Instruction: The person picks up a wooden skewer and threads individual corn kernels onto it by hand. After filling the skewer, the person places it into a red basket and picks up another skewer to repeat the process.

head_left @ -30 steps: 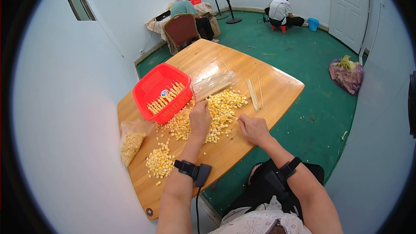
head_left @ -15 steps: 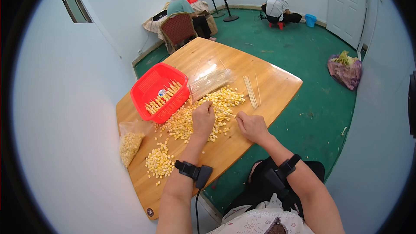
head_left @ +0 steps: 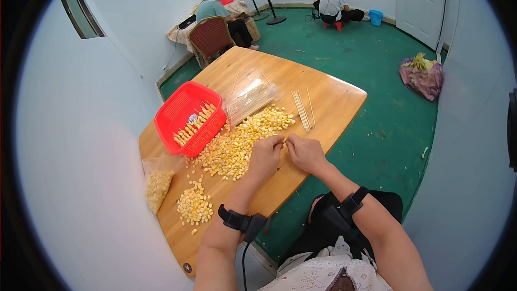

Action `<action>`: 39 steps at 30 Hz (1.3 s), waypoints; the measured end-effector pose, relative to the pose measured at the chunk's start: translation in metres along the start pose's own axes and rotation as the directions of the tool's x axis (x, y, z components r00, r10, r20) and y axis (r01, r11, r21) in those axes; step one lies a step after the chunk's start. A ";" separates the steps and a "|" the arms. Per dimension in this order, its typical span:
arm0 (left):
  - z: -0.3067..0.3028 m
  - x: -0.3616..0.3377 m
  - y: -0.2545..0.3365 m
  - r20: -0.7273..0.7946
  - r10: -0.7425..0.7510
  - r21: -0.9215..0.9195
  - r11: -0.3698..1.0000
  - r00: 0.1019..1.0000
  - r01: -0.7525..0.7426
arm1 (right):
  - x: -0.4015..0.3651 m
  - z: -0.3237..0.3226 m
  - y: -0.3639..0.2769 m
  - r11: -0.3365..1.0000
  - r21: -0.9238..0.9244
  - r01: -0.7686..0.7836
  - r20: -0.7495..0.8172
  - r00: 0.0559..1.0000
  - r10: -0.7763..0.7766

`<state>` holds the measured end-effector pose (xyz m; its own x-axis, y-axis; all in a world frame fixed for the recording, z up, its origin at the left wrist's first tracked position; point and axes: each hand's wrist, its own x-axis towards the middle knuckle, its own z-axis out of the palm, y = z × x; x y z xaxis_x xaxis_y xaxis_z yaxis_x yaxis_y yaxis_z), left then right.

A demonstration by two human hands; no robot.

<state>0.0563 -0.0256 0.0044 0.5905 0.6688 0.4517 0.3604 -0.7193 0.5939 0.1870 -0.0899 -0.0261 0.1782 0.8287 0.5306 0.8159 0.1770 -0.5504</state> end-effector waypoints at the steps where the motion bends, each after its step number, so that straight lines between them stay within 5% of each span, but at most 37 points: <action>1: 0.000 0.000 -0.001 0.005 0.004 0.002 1.000 1.000 -0.004 | 0.000 0.001 0.001 1.000 0.001 -0.002 -0.002 1.000 0.002; 7: -0.018 0.010 0.002 -0.058 -0.136 0.038 0.990 0.989 0.138 | 0.001 0.001 0.000 0.998 0.017 -0.065 -0.033 0.997 0.065; 9: -0.031 0.015 -0.007 -0.228 -0.120 0.127 0.980 0.966 0.152 | 0.000 0.001 -0.001 0.993 0.018 -0.115 -0.068 0.991 0.116; 12: -0.041 0.016 -0.036 -0.275 0.030 0.288 0.956 0.961 0.053 | 0.001 0.001 -0.002 0.987 0.018 -0.159 -0.115 0.980 0.160; 18: -0.035 0.014 -0.039 -0.124 -0.020 0.263 0.963 0.992 0.052 | 0.001 0.001 -0.001 0.991 0.028 -0.127 -0.129 0.983 0.130; 24: -0.022 0.013 -0.040 -0.067 0.184 0.341 0.928 0.981 -0.151 | 0.002 -0.001 -0.003 0.993 0.023 -0.118 -0.114 0.986 0.120; 33: -0.020 0.015 -0.058 -0.237 0.141 0.307 0.950 0.961 -0.063 | 0.001 -0.001 -0.002 0.995 0.021 -0.097 -0.099 0.990 0.098; 36: -0.025 0.017 -0.064 -0.310 -0.297 -0.167 0.952 0.903 0.256 | 0.000 -0.002 -0.003 0.999 0.015 -0.041 -0.069 0.997 0.042; 39: -0.029 0.019 -0.072 -0.230 -0.516 -0.527 0.779 0.825 0.340 | -0.001 -0.001 -0.002 0.999 0.029 0.019 -0.058 0.998 -0.018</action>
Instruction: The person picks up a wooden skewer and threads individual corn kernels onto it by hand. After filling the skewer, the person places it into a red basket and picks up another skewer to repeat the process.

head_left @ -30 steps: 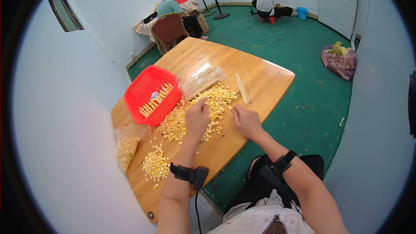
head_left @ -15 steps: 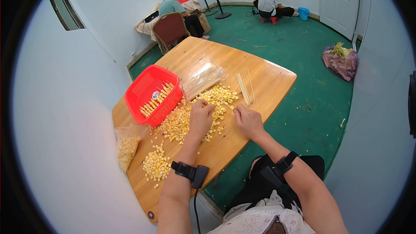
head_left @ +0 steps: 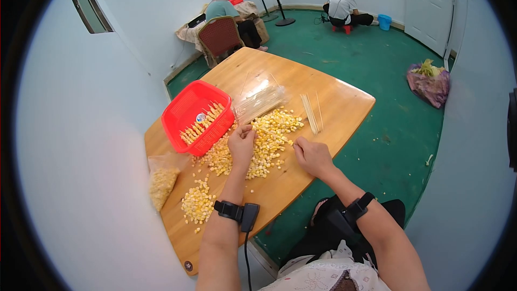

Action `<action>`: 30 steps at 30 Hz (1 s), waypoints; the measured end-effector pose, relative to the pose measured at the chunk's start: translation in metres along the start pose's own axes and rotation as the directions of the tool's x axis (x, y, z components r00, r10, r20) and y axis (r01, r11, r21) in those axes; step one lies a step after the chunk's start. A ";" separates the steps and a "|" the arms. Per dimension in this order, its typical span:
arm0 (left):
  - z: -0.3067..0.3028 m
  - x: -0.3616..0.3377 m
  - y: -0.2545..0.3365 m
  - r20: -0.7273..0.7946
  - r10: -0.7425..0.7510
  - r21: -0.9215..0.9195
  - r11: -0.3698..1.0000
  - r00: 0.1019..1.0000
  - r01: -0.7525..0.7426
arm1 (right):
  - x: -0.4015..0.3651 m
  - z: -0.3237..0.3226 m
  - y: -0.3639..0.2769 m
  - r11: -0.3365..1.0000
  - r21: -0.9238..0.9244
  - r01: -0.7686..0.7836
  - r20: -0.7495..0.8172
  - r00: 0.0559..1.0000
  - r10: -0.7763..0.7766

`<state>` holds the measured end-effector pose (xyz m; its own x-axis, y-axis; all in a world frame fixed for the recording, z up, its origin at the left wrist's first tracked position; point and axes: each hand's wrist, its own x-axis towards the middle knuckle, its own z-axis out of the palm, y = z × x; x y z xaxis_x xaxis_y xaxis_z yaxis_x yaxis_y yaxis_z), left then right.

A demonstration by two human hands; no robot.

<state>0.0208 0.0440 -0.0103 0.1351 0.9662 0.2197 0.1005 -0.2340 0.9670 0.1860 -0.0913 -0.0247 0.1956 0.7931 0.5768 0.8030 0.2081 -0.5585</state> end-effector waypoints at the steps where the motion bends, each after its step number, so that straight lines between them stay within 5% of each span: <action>1: 0.000 0.000 0.000 -0.008 -0.002 -0.035 0.999 1.000 0.002 | 0.000 -0.001 -0.001 1.000 -0.002 0.005 0.009 1.000 -0.005; 18: 0.002 -0.003 0.007 -0.018 0.016 -0.106 0.994 1.000 -0.018 | -0.002 0.001 0.000 0.997 -0.056 0.057 0.021 0.998 -0.056; 30: 0.003 -0.003 0.002 -0.060 0.237 0.297 0.932 0.970 -0.210 | -0.002 0.001 0.000 0.997 -0.057 0.061 0.018 0.998 -0.060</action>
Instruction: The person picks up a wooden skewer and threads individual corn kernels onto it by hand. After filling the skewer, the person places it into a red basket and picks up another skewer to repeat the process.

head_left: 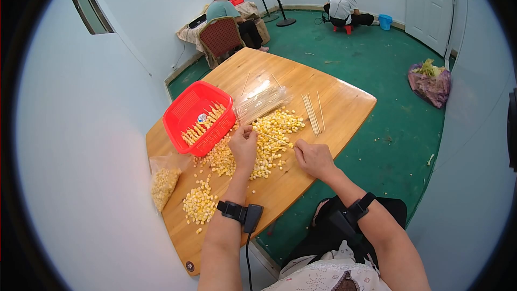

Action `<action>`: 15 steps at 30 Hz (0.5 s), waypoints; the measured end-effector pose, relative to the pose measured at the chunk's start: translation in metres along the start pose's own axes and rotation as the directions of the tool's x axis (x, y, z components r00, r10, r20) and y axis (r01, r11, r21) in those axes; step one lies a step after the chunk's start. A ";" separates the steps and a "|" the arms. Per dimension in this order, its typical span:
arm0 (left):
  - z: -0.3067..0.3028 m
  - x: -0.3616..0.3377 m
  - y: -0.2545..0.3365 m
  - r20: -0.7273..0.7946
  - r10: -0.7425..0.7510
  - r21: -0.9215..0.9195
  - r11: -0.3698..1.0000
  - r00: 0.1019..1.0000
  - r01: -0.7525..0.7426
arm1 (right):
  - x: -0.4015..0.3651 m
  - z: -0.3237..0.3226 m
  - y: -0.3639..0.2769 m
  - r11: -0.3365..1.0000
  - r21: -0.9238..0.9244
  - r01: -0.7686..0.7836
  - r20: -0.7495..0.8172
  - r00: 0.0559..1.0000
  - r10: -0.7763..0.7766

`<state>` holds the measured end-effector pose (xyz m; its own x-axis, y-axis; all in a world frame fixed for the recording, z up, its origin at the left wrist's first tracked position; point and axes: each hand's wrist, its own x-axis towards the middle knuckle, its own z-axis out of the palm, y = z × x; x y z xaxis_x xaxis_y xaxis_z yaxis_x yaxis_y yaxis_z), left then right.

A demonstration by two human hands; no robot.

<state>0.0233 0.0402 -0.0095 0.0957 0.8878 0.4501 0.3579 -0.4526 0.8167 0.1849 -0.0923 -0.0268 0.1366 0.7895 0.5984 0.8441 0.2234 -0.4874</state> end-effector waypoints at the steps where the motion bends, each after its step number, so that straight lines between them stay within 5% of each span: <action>1: 0.000 0.000 0.000 0.005 -0.014 -0.022 1.000 1.000 0.014 | 0.000 0.000 0.000 1.000 0.005 0.002 -0.006 1.000 -0.002; 15: 0.000 -0.001 0.006 0.027 -0.090 -0.152 0.984 0.996 0.093 | 0.000 0.001 0.001 1.000 -0.003 0.004 -0.011 1.000 -0.004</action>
<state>0.0252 0.0367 -0.0049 0.0879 0.9270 0.3646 0.2203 -0.3751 0.9004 0.1855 -0.0916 -0.0280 0.1389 0.7825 0.6070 0.8459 0.2249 -0.4836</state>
